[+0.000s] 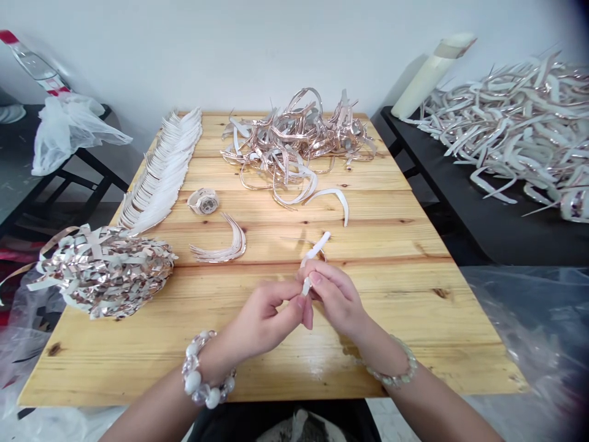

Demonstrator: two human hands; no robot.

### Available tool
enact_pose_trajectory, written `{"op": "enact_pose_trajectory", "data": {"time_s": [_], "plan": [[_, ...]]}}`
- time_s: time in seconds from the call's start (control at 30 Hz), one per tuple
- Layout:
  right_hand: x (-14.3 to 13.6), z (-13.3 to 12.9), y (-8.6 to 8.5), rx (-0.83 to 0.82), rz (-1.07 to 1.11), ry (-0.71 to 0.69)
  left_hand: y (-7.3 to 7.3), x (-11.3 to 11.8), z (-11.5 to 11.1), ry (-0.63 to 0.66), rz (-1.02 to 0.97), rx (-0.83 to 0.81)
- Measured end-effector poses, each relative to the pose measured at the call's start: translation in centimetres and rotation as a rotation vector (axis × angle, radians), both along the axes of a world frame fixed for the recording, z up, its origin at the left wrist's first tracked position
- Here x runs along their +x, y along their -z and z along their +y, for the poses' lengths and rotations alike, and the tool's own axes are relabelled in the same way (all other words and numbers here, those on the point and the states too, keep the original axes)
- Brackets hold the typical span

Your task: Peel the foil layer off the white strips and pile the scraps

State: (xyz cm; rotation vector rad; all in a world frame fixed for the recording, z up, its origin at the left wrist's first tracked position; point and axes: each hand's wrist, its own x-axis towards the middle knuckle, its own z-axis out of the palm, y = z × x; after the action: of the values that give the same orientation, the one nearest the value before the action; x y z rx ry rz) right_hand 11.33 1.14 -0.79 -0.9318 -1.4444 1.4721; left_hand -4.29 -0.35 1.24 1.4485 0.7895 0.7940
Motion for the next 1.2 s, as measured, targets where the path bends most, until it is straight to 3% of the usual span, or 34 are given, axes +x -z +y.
{"op": "enact_pose_trajectory", "data": {"time_s": [0.2, 0.43, 0.77, 0.97, 1.07, 1.2], "plan": [[-0.6, -0.2, 0.0, -0.229, 0.209, 0.104, 0.5, 0.2, -0.2, 0.021, 0.008, 0.07], [-1.6, 0.4, -1.3, -0.499, 0.474, 0.277, 0.7, 0.7, -0.4, 0.009, 0.122, 0.26], [-1.2, 1.4, -1.5, -0.756, 0.724, 0.224, 0.9, 1.1, -0.4, 0.06, 0.197, 0.455], [-0.9, 2.1, -0.9, -0.817, 0.847, 0.171, 0.6, 1.6, -0.3, 0.119, 0.24, 0.615], [-0.3, 2.6, -0.6, -0.823, 0.885, 0.153, -0.5, 1.0, -0.1, -0.032, 0.259, 0.613], [0.5, 3.3, -0.6, -0.776, 0.92, 0.133, -2.7, -2.6, -0.2, -0.471, 0.347, 0.711]]}}
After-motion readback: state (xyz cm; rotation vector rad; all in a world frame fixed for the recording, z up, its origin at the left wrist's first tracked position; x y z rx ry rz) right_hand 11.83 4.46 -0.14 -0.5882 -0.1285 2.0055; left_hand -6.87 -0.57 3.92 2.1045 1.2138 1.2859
